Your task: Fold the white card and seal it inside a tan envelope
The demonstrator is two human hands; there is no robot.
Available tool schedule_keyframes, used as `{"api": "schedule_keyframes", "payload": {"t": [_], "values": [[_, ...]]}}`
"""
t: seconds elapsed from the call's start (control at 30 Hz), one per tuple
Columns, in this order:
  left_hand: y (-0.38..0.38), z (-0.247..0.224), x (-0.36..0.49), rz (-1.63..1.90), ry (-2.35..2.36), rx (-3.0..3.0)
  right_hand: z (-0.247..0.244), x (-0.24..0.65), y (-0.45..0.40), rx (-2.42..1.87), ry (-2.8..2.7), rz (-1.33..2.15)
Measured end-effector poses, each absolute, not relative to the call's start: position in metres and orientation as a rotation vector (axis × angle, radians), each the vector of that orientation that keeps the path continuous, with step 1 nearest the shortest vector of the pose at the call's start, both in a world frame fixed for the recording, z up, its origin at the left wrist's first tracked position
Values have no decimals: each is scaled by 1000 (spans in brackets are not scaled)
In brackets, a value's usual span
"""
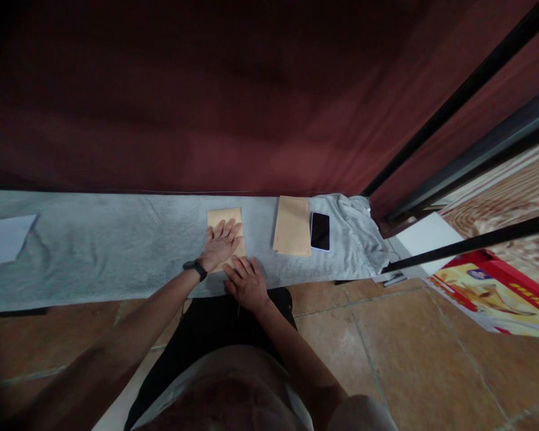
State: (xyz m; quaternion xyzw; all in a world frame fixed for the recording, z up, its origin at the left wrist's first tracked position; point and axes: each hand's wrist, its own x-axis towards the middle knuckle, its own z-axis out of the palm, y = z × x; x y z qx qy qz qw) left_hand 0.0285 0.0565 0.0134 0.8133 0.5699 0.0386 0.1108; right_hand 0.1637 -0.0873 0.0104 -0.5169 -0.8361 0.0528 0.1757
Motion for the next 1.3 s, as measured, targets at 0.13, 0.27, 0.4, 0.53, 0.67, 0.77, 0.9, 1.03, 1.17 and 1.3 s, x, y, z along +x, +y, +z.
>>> {"api": "schedule_keyframes", "payload": {"t": [0.13,0.27,0.4,0.53,0.67,0.77,0.9,1.03,1.17,1.3], "values": [[73,18,35,65,1693,2351,10,164,-87,-1482,-2367,156],[86,22,36,106,1708,2334,9,163,-87,-1491,-2374,131],[95,25,35,135,1744,2286,10,163,-87,-1509,-2383,122],[92,26,31,130,1718,2307,11,163,-88,-1528,-2370,130],[67,21,22,90,1646,2371,12,162,-87,-1520,-2370,146],[37,16,11,74,1608,2374,9,161,-87,-1522,-2352,153],[-9,8,-3,166,1629,2365,3,160,-87,-1505,-2339,136],[-46,2,-11,412,1722,2396,-1,158,-89,-1503,-2327,100],[-66,1,-12,562,1874,2332,-3,153,-93,-1557,-2274,79],[-66,5,-11,586,1949,2246,-7,147,-96,-1602,-2225,73]]}}
